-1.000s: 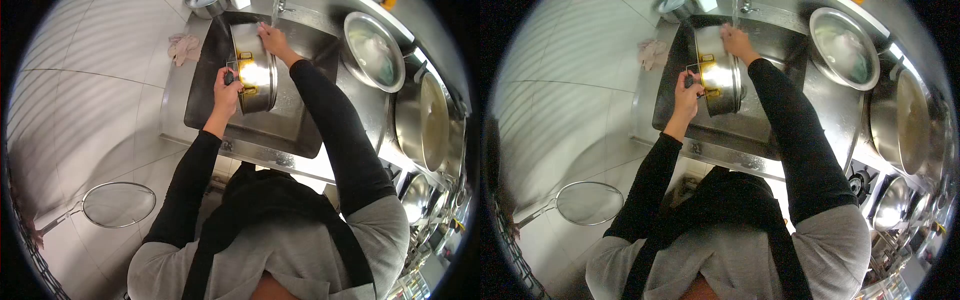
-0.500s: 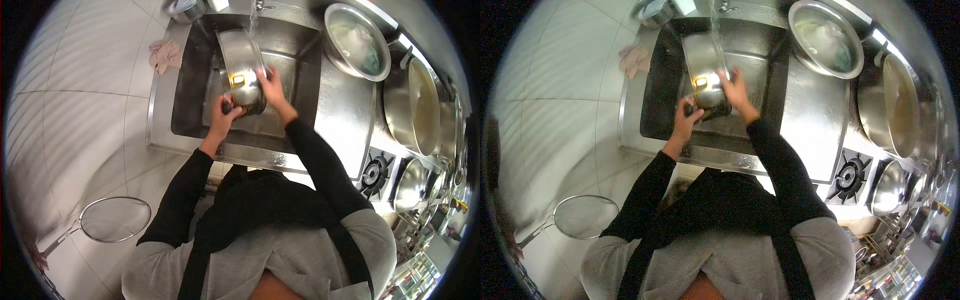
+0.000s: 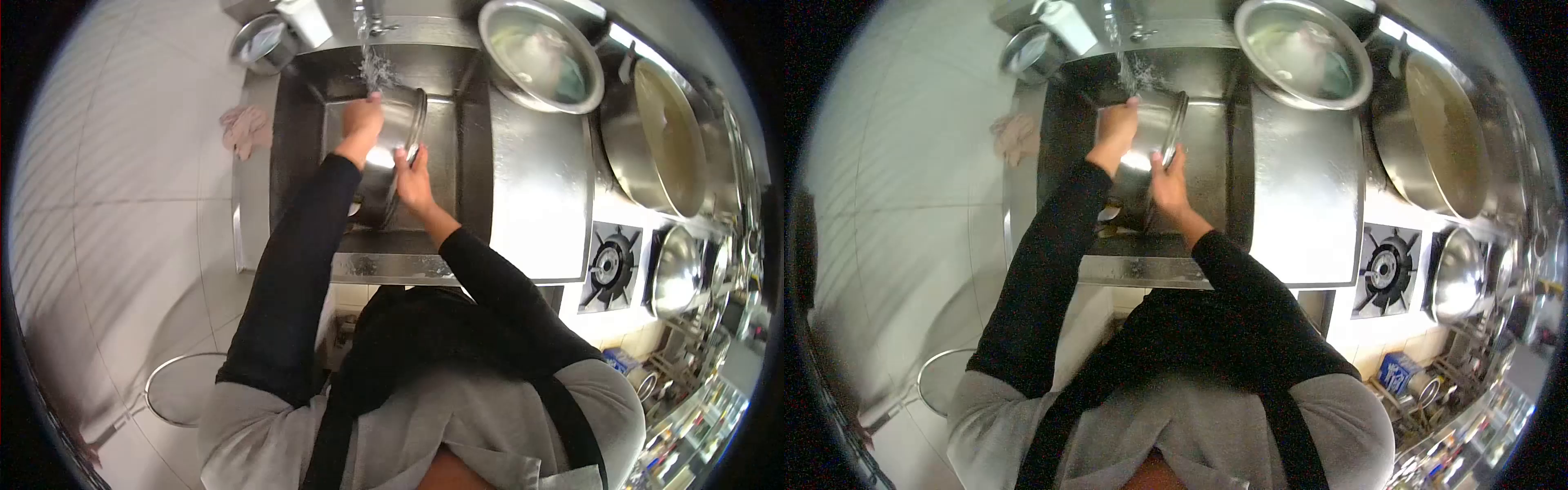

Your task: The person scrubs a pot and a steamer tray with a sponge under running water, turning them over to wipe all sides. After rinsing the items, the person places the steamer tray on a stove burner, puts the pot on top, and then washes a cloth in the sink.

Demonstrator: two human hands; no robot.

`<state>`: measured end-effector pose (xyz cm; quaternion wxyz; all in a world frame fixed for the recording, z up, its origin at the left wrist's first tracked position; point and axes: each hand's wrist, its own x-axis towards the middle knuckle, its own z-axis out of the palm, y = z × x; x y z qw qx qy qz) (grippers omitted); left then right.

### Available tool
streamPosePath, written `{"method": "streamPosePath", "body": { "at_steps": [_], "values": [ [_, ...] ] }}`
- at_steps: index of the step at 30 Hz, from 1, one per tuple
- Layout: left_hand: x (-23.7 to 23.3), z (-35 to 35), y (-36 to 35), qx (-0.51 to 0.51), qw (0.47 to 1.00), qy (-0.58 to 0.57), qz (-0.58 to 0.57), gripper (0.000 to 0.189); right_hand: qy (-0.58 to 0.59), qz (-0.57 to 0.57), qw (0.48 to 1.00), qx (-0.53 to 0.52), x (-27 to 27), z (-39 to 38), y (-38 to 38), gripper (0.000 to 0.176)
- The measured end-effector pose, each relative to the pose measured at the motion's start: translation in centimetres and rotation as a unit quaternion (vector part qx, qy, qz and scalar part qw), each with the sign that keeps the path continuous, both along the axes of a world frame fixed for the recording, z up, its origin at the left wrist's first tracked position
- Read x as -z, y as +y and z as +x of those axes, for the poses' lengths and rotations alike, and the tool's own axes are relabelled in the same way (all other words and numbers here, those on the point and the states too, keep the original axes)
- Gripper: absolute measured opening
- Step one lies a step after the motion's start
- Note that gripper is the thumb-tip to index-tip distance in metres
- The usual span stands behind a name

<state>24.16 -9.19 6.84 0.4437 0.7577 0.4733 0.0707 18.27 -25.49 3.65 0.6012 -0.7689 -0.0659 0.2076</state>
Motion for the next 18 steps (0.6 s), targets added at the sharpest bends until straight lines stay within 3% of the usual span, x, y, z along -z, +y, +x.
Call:
{"method": "streamPosePath", "body": {
  "at_steps": [1, 3, 5, 7, 8, 10, 11, 12, 13, 15, 16, 18],
  "values": [
    [1.3, -1.0, 0.2, 0.058, 0.995, -0.05, 0.07, 0.053, 0.004, -0.001, 1.0, 0.009, -0.4, -0.2, -0.9, 0.082],
    [0.8, -4.2, 0.7, 0.082, 0.991, -0.031, 0.098, 0.053, 0.11, 0.103, 0.988, 0.036, -2.0, -0.2, -1.6, 0.087],
    [3.1, -8.4, 2.1, 0.04, 0.995, -0.059, 0.076, 0.057, 0.121, 0.151, 0.979, 0.07, -0.3, 2.6, -0.4, 0.087],
    [1.0, -12.8, 1.6, -0.008, 0.997, -0.073, -0.027, 0.064, 0.053, 0.127, 0.982, 0.131, 1.0, 5.4, 0.7, 0.077],
    [1.4, -14.4, 1.7, -0.044, 0.991, -0.124, -0.015, 0.066, 0.056, 0.128, 0.98, 0.139, 1.3, 7.1, 0.6, 0.077],
    [3.0, -18.7, 2.8, -0.087, 0.981, -0.171, -0.002, 0.069, 0.018, 0.065, 0.996, 0.055, 2.1, 10.2, 0.5, 0.066],
    [3.5, -21.2, 4.0, -0.069, 0.993, -0.099, -0.003, 0.069, -0.001, 0.131, 0.986, 0.099, 4.0, 11.6, 2.0, 0.059],
    [3.9, -23.2, 5.0, -0.054, 0.998, -0.028, -0.004, 0.069, 0.033, 0.086, 0.994, 0.051, 2.9, 13.1, 2.3, 0.062],
    [4.8, -24.6, 6.0, -0.064, 0.998, -0.027, 0.002, 0.069, 0.065, 0.041, 0.997, 0.002, 1.7, 14.7, 2.6, 0.066],
    [6.1, -27.4, 7.2, 0.032, 0.993, -0.051, 0.1, 0.064, -0.014, 0.063, 0.994, -0.085, 4.1, 17.5, 6.0, 0.083],
    [6.1, -28.0, 7.6, 0.114, 0.974, -0.056, 0.186, 0.05, -0.095, 0.015, 0.987, -0.127, 2.3, 17.5, 7.3, 0.091],
    [3.9, -28.0, 6.8, 0.153, 0.971, -0.043, 0.178, 0.044, -0.229, -0.031, 0.954, -0.188, 0.8, 17.3, 10.7, 0.103]
  ]
}}
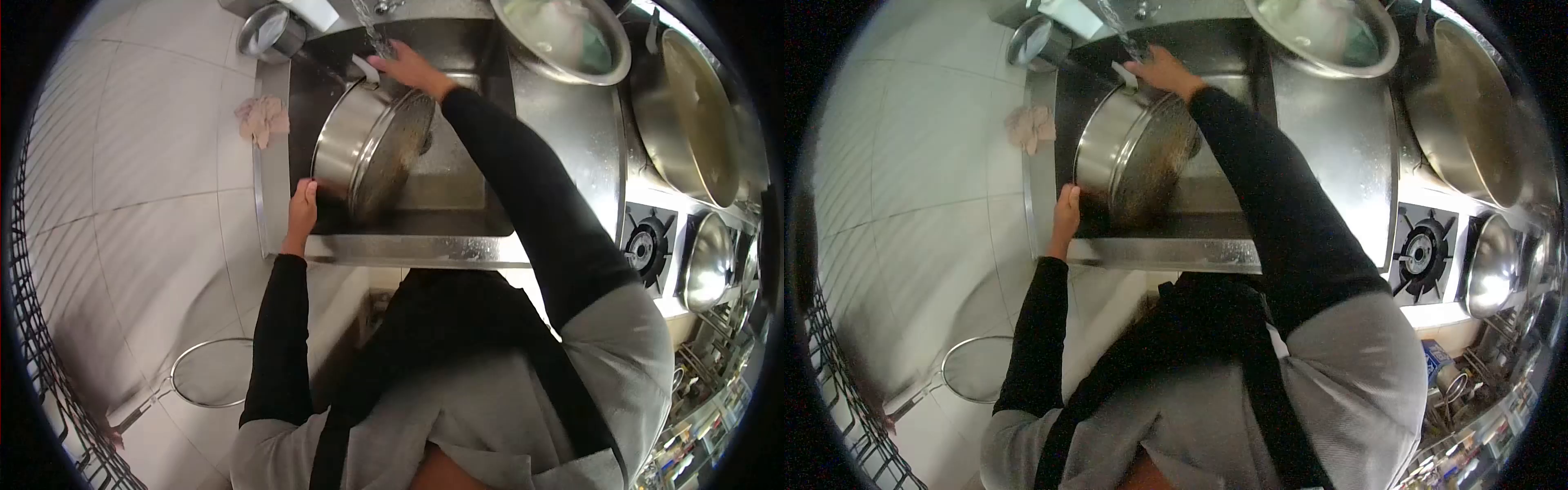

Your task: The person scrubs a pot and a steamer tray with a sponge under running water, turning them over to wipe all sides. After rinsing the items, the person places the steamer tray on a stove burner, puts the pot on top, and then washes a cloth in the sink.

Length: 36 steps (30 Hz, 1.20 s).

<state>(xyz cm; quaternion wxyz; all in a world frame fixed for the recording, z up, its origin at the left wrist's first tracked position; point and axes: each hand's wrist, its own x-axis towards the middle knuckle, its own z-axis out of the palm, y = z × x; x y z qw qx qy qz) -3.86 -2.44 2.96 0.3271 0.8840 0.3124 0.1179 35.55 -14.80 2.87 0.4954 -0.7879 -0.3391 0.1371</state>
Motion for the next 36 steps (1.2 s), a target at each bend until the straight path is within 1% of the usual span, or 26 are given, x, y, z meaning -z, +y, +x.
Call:
{"method": "streamPosePath", "body": {
  "at_steps": [1, 2, 4, 5, 7, 11, 13, 15, 17, 18, 19, 20, 21, 22, 23, 24, 25, 26, 27, 29, 30, 32, 33, 34, 35, 36],
  "values": [
    [-1.2, 0.2, -0.6, 0.042, 0.999, 0.012, -0.002, 0.038, -0.057, 0.011, 0.998, -0.025, 0.6, 0.7, 2.2, 0.105],
    [-1.6, 0.2, -0.8, 0.049, 0.998, 0.036, -0.009, 0.033, -0.053, 0.01, 0.998, -0.026, 0.8, 1.0, 4.0, 0.105],
    [-1.4, 0.0, -1.2, 0.04, 0.998, 0.052, 0.002, 0.035, -0.133, -0.096, 0.979, -0.124, -0.5, 1.1, 6.2, 0.1],
    [-1.3, 0.1, -1.3, 0.033, 0.997, 0.064, 0.014, 0.036, -0.134, -0.096, 0.978, -0.125, -1.1, 1.1, 6.1, 0.1],
    [-1.6, 0.1, -1.2, 0.035, 0.997, 0.059, 0.029, 0.038, -0.264, -0.227, 0.917, -0.196, -4.5, 0.2, 4.4, 0.083],
    [-2.1, 0.3, -1.8, 0.042, 0.995, 0.095, -0.011, 0.039, -0.283, -0.281, 0.877, -0.268, -8.9, 0.7, 1.7, 0.07],
    [-0.5, 0.0, -1.7, 0.033, 0.993, 0.103, -0.042, 0.039, -0.221, -0.279, 0.863, -0.359, -9.0, 1.6, -1.3, 0.07],
    [1.9, 0.2, -1.2, 0.013, 1.0, 0.021, 0.009, 0.038, -0.187, -0.281, 0.874, -0.35, -8.4, 1.7, -4.5, 0.069],
    [1.5, 2.0, -0.7, -0.007, 1.0, -0.009, 0.008, 0.036, -0.126, -0.251, 0.912, -0.3, -9.2, -0.1, -7.1, 0.061],
    [2.0, 3.1, -1.3, -0.128, 0.99, -0.055, 0.034, 0.036, -0.103, -0.23, 0.935, -0.248, -10.2, -0.8, -8.2, 0.054],
    [1.7, 3.7, -1.5, -0.225, 0.969, -0.066, -0.075, 0.036, -0.189, -0.219, 0.938, -0.189, -7.2, -1.0, -7.9, 0.037],
    [4.3, 3.1, -0.9, -0.146, 0.98, -0.136, 0.0, 0.035, -0.313, -0.194, 0.901, -0.229, -4.0, -0.9, -7.8, 0.036],
    [0.8, 4.5, -3.7, -0.256, 0.934, -0.135, -0.21, 0.031, -0.295, -0.263, 0.898, -0.195, -8.9, -4.5, -8.7, 0.037],
    [-2.2, 5.7, -7.3, -0.237, 0.882, -0.24, -0.329, 0.026, -0.263, -0.272, 0.914, -0.146, -6.7, -6.1, -7.8, 0.031],
    [-0.8, 5.2, -6.9, -0.228, 0.82, -0.208, -0.482, 0.027, -0.212, -0.253, 0.936, -0.121, -10.1, -9.1, -9.4, 0.032],
    [-1.5, 5.4, -9.3, -0.175, 0.808, -0.197, -0.527, 0.035, -0.163, -0.231, 0.955, -0.094, -13.8, -12.3, -11.2, 0.036],
    [-3.8, 6.9, -12.3, -0.141, 0.771, -0.181, -0.594, 0.042, -0.189, -0.181, 0.95, -0.17, -9.0, -13.8, -8.7, 0.036],
    [-5.8, 8.1, -15.0, -0.139, 0.751, -0.201, -0.614, 0.046, -0.074, -0.163, 0.967, -0.183, -9.5, -15.9, -9.0, 0.032],
    [-3.1, 7.7, -14.3, -0.123, 0.749, -0.198, -0.62, 0.046, -0.154, -0.115, 0.943, -0.271, -4.4, -18.2, -6.2, 0.031],
    [4.4, 5.7, -12.2, -0.183, 0.698, -0.221, -0.655, 0.042, 0.004, -0.095, 0.97, -0.222, 0.1, -22.4, -2.6, 0.028],
    [3.2, 6.1, -12.6, -0.18, 0.696, -0.225, -0.657, 0.042, -0.001, -0.098, 0.97, -0.222, -1.3, -21.5, -3.1, 0.028],
    [-0.7, 6.8, -13.7, -0.404, 0.765, -0.086, -0.494, 0.035, 0.011, -0.206, 0.926, -0.318, -5.7, -19.0, -4.4, 0.027],
    [2.9, 4.7, -10.8, -0.326, 0.748, -0.136, -0.561, 0.032, -0.142, 0.007, 0.936, -0.321, 3.8, -15.3, 1.8, 0.027],
    [6.6, 2.6, -7.8, -0.243, 0.715, -0.178, -0.63, 0.03, -0.336, 0.191, 0.887, -0.253, 13.9, -11.9, 8.0, 0.028],
    [10.2, 0.5, -4.9, -0.162, 0.672, -0.207, -0.692, 0.028, -0.425, 0.05, 0.87, -0.245, 4.4, -7.4, 6.5, 0.02],
    [9.0, 2.0, -5.1, -0.157, 0.669, -0.212, -0.695, 0.028, -0.355, 0.013, 0.908, -0.223, 2.0, -3.2, 6.7, 0.02]
  ]
}}
